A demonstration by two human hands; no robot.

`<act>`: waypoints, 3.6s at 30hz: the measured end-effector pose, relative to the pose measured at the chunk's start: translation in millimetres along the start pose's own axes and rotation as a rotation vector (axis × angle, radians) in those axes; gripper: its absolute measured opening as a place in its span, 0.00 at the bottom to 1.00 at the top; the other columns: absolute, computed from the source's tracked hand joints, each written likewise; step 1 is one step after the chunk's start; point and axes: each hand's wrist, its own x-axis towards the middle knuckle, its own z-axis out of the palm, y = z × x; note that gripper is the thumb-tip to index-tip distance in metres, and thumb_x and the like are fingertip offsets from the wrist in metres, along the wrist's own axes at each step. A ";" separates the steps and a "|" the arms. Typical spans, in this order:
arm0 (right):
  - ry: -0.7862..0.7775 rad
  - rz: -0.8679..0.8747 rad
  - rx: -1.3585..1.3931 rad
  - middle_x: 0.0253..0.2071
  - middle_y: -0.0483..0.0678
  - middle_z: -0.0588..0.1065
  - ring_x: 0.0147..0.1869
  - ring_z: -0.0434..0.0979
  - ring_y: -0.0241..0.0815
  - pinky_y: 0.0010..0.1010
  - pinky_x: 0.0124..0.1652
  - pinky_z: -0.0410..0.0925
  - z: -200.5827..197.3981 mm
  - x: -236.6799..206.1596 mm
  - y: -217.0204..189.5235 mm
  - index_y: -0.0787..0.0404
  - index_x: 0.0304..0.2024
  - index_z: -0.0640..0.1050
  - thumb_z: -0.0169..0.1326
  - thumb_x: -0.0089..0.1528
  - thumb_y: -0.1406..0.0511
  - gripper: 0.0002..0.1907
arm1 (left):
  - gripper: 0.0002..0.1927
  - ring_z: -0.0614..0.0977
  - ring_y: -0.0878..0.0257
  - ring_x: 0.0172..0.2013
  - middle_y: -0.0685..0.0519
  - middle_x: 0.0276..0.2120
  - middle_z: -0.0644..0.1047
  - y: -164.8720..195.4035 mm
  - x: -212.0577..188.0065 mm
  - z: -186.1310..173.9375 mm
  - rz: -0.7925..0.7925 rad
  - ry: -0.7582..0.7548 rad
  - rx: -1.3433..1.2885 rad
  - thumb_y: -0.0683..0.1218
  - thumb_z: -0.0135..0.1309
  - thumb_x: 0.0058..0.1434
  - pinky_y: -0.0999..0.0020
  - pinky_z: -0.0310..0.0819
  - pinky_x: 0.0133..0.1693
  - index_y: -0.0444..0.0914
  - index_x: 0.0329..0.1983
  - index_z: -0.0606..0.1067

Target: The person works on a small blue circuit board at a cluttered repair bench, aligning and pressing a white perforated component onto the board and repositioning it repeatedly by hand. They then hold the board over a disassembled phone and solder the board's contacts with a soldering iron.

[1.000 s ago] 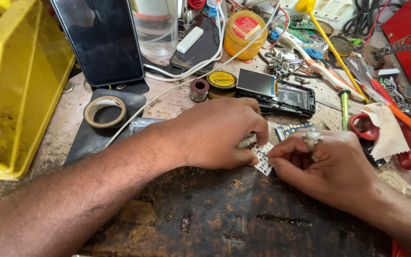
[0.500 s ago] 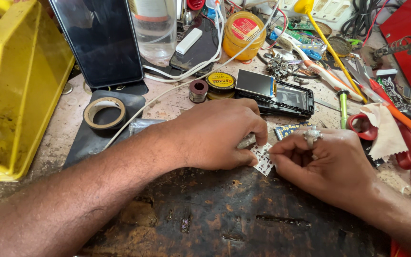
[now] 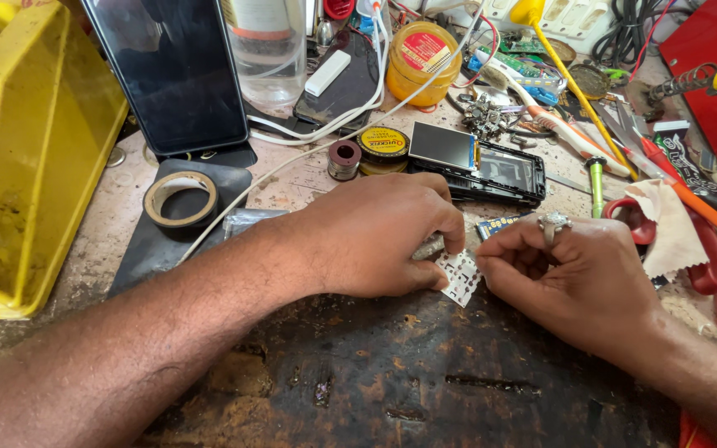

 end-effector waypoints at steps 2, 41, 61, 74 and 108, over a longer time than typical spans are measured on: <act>0.012 -0.023 0.022 0.20 0.42 0.79 0.21 0.75 0.25 0.24 0.24 0.70 -1.0 -0.2 -0.1 0.58 0.35 0.87 0.65 0.56 0.58 0.12 | 0.14 0.81 0.55 0.46 0.53 0.42 0.78 0.4 0.3 0.3 -0.017 -0.003 0.003 0.51 0.66 0.50 0.58 0.75 0.46 0.45 0.39 0.81; -0.022 -0.646 0.003 0.49 0.50 0.80 0.52 0.81 0.45 0.35 0.45 0.72 -14.7 2.9 11.2 0.55 0.57 0.80 0.60 0.63 0.59 0.21 | 0.20 0.83 0.58 0.42 0.52 0.39 0.79 0.2 -3.2 -11.0 0.006 0.023 -0.102 0.45 0.65 0.54 0.59 0.77 0.40 0.40 0.46 0.70; 0.109 -0.362 0.126 0.40 0.43 0.83 0.44 0.84 0.33 0.27 0.44 0.73 -12.1 1.3 12.0 0.58 0.41 0.82 0.64 0.58 0.63 0.10 | 0.30 0.85 0.62 0.37 0.50 0.39 0.80 -3.5 1.1 -6.1 -0.104 0.047 -0.300 0.61 0.56 0.62 0.64 0.81 0.37 0.37 0.57 0.68; 0.019 -0.028 0.532 0.29 0.47 0.81 0.28 0.73 0.29 0.24 0.25 0.65 -56.4 21.8 41.9 0.66 0.46 0.87 0.64 0.63 0.71 0.09 | 0.32 0.76 0.46 0.46 0.44 0.42 0.75 14.9 17.9 40.9 -0.145 0.322 0.175 0.63 0.64 0.51 0.49 0.69 0.45 0.37 0.49 0.74; -0.259 0.057 0.654 0.32 0.49 0.82 0.31 0.73 0.34 0.26 0.28 0.63 -38.4 38.0 73.3 0.67 0.45 0.86 0.66 0.62 0.70 0.09 | 0.28 0.84 0.45 0.41 0.42 0.41 0.80 18.6 19.6 -0.9 0.240 0.296 0.075 0.44 0.57 0.60 0.52 0.78 0.42 0.37 0.64 0.66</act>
